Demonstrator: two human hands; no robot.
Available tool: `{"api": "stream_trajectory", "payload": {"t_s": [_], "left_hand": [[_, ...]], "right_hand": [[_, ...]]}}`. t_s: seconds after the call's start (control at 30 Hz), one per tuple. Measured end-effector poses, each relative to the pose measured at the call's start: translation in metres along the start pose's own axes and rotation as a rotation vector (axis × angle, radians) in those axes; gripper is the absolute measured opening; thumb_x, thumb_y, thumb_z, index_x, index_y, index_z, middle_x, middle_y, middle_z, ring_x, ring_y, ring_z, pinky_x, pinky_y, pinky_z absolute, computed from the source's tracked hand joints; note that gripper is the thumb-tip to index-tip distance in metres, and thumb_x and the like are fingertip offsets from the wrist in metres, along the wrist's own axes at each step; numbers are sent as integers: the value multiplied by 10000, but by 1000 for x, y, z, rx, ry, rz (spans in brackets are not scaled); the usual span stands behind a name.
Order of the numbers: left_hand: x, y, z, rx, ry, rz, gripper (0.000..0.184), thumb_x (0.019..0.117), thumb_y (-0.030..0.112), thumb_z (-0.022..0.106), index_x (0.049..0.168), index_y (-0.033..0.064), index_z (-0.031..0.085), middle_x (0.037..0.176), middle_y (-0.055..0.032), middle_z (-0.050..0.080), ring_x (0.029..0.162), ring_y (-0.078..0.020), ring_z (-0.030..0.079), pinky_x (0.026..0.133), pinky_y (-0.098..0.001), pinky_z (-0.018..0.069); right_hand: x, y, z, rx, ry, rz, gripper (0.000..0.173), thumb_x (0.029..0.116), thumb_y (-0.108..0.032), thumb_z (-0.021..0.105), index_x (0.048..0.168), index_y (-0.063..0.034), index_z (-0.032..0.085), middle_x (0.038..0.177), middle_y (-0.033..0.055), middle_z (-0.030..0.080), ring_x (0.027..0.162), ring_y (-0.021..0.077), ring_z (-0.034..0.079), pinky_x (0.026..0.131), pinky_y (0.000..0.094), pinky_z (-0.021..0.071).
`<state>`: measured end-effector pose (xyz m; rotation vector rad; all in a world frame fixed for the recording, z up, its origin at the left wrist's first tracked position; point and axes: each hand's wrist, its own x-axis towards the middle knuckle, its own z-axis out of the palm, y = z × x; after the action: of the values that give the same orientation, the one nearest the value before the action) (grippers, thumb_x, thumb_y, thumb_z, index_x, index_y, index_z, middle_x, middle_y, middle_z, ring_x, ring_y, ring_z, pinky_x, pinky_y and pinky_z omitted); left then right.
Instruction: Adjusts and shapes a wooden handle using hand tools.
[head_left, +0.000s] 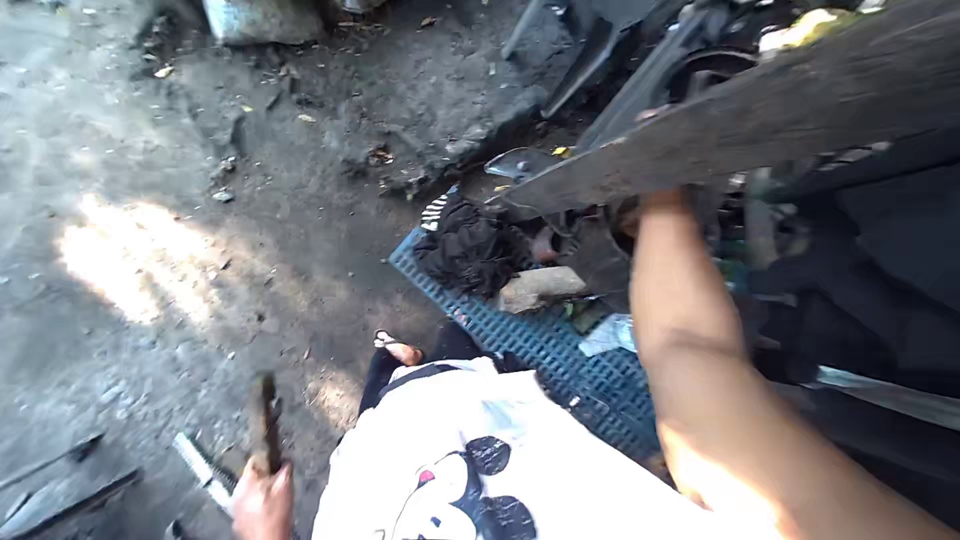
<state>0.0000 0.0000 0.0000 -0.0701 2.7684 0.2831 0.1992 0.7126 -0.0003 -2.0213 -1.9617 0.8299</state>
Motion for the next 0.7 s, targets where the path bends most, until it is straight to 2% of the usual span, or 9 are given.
{"api": "stream_trajectory", "payload": {"t_s": [0.07,0.1,0.2,0.3,0.37,0.43,0.57,0.63,0.7], "left_hand": [[7,24,-10,-26,-42,7,371,854,191,738,1179,18,692,1051,-244,706,996,-438,679,859,-710,504],[12,35,-14,-38,-68,12,363,858,191,731,1183,33,699,1059,-219,714,1000,-411,686,862,-692,517],[37,57,-18,-108,-166,69,346,861,213,722,1170,58,699,1048,-156,722,984,-332,700,867,-618,554],[66,68,-15,-127,-247,174,318,837,254,712,1098,72,699,975,-128,711,923,-311,695,812,-599,559],[82,74,-15,-140,-297,264,301,832,253,704,1076,77,695,946,-116,706,880,-293,695,783,-581,563],[98,81,-17,-180,-351,358,276,831,243,700,1057,84,693,900,-98,697,791,-260,685,721,-540,568],[119,96,-31,-374,-568,530,250,850,152,696,1081,60,672,743,-57,644,519,-160,586,496,-355,527],[121,102,-41,-440,-679,581,250,860,120,708,1096,48,666,725,-50,648,493,-142,577,472,-314,521],[120,108,-54,-472,-747,649,252,859,113,721,1095,45,664,718,-44,647,488,-135,575,468,-299,518]], "right_hand": [[-15,19,-7,391,64,78,568,1038,-296,529,1524,-31,398,1420,199,553,1219,258,608,1005,481,533],[-21,21,-10,655,67,66,572,1076,-318,471,1564,-55,331,1444,154,539,1237,214,605,1035,414,533],[-80,16,-11,1262,199,123,465,1084,-223,494,1490,-48,348,1246,170,607,1023,261,688,861,402,617],[-172,34,-7,1301,249,110,449,1074,-109,480,1483,-24,314,1174,171,631,938,244,705,800,365,617],[-229,49,2,1370,211,99,330,1068,-96,458,1379,-70,351,1093,127,680,884,237,736,760,367,637],[-277,67,17,1506,65,131,227,1135,-265,336,1268,-131,460,1037,52,751,867,169,754,752,295,633],[-378,67,69,1502,-159,390,646,1040,-694,197,1052,-194,606,802,-15,728,616,85,676,525,238,562],[-429,59,96,1509,-261,504,655,1014,-738,229,899,-196,579,710,-19,681,506,67,603,442,218,500],[-469,49,114,1561,-375,532,622,1032,-692,277,870,-186,599,721,-1,690,474,58,573,418,194,471]]}}
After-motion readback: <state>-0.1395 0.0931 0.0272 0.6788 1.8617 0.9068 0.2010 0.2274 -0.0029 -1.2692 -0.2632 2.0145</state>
